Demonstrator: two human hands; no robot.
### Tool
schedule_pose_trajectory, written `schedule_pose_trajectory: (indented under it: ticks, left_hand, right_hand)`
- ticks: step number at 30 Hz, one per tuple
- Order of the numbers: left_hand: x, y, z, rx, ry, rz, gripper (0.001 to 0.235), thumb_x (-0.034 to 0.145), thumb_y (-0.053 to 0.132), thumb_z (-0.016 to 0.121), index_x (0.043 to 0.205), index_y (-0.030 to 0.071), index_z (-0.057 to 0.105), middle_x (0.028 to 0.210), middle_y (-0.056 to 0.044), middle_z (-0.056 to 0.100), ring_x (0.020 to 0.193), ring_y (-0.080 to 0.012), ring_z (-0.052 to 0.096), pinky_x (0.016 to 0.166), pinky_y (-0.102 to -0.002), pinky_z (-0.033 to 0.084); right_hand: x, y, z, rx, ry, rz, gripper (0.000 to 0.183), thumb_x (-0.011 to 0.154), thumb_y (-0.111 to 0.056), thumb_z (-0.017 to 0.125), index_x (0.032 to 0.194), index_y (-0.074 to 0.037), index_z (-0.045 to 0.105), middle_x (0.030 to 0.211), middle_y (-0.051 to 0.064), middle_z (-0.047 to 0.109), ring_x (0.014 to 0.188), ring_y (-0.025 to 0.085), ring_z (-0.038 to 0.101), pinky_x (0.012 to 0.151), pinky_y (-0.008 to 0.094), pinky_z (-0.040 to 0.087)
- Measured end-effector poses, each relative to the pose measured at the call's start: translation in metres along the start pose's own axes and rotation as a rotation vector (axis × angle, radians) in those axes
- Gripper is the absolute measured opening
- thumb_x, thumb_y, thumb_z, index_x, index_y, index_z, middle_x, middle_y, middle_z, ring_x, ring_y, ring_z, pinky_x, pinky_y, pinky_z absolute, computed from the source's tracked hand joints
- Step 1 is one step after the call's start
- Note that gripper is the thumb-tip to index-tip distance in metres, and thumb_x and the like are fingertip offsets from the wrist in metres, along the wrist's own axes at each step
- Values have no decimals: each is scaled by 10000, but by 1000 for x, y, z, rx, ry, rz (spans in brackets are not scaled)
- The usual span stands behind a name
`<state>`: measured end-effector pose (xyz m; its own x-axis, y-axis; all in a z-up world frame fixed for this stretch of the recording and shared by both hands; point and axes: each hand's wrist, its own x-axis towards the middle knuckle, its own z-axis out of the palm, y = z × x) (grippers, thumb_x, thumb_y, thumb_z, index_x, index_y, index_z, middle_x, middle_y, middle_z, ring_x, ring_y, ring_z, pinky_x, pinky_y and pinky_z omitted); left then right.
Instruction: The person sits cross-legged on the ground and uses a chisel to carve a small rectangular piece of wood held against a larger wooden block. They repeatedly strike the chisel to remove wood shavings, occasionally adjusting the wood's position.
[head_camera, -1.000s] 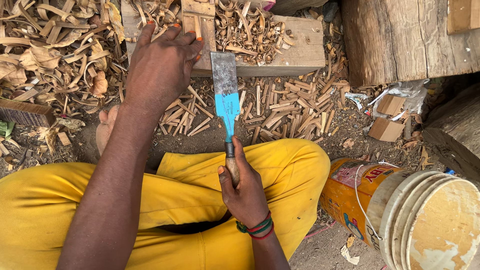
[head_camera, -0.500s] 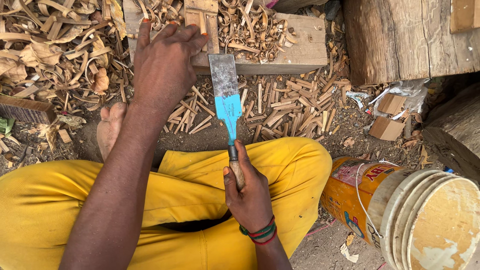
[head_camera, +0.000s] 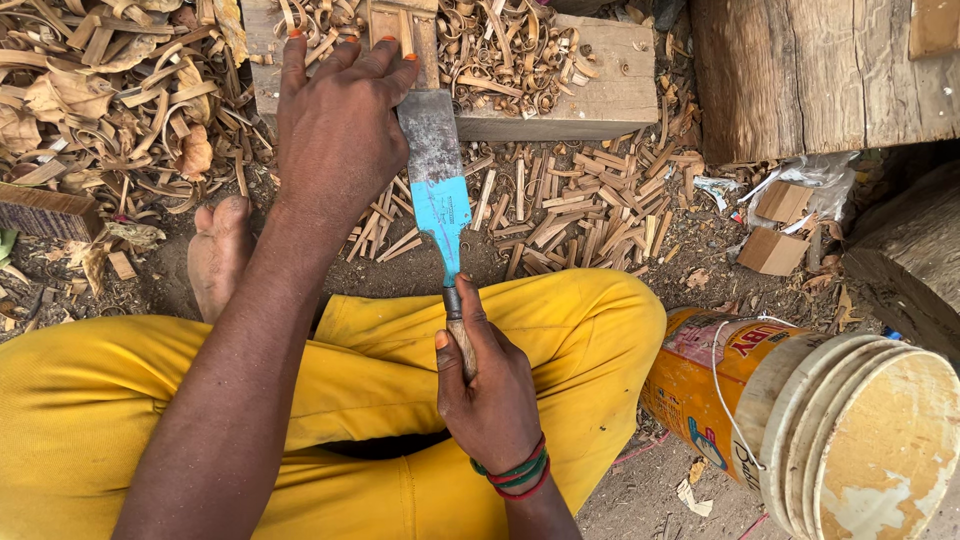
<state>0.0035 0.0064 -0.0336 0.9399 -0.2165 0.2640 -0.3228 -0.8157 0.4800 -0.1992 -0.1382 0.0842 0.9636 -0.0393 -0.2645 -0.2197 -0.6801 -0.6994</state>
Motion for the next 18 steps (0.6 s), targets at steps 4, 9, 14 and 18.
schedule_pose_trajectory:
  ticks: [4,9,14,18]
  left_hand:
    - [-1,0,3,1,20,-7,554,845,-48,668,1347,177,733,1451,-84,657,1357,-308,572,1209,-662,184]
    - [0,5,-2,16,4,-29,539,844,-55,665,1313,198,752,1449,-62,667,1336,-330,581,1214,-688,158]
    - [-2,23,-21,161,41,79,509,790,-17,679,1273,123,751,1419,-138,681,1336,-345,601,1200,-621,210]
    - [-34,68,-40,190,-146,126,377,903,41,651,1272,-8,715,1320,-213,702,1248,-278,671,1255,-471,319]
  right_hand:
    - [-2,-1,1,-74,6,-73,606,999,-85,593,1565,-2,389,905,216,693,766,346,704,680,421,544]
    - [-2,-5,3,-209,-37,-44,651,1004,-110,584,1590,-8,321,853,246,673,743,415,675,649,499,519]
    - [0,-9,4,-232,-45,-20,674,984,-122,589,1590,-16,313,782,249,672,695,432,670,617,523,513]
    - [11,-12,6,-242,-13,-68,632,977,-110,607,1541,48,370,803,282,682,714,452,679,633,533,516]
